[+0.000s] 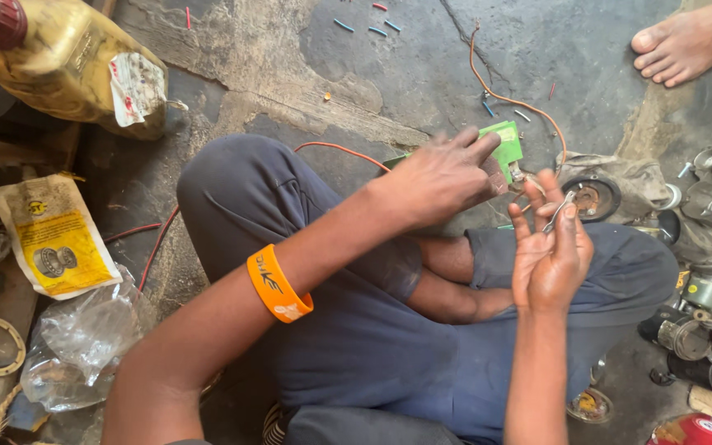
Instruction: The person sits on the floor and uses a wrench and a screwdriver to adjust a circular electrical component. They then use a small metal file to scrape the terminals of a green battery-like object, repeatedly checking the connection.
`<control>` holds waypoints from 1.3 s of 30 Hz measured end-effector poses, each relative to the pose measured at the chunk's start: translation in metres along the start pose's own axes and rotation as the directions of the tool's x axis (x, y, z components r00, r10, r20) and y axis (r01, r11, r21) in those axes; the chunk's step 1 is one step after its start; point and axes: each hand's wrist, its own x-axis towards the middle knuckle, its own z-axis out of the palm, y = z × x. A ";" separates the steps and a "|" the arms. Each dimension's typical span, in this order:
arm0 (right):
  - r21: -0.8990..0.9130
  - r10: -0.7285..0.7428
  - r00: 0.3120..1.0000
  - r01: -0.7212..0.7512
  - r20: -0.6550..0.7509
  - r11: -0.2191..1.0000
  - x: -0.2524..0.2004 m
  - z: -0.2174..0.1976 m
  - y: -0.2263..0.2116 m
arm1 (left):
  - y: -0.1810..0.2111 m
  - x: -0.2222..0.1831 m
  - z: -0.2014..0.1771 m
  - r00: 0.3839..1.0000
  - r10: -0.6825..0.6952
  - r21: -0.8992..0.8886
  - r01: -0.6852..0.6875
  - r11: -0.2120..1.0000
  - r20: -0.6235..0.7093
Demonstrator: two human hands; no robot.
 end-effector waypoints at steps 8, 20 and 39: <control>-0.524 0.311 0.937 -0.186 0.161 0.831 0.002 -0.022 0.018 | -0.018 0.009 -0.005 0.988 -0.068 -0.184 0.093 0.979 0.138; -0.510 0.251 0.962 -0.163 0.108 0.845 0.010 -0.006 0.046 | -0.031 0.006 0.002 0.994 -0.012 -0.278 0.041 0.960 0.107; -0.460 0.266 0.964 -0.229 0.016 0.858 0.013 -0.021 0.053 | -0.022 0.011 -0.016 0.953 -0.141 -0.215 0.202 0.956 0.267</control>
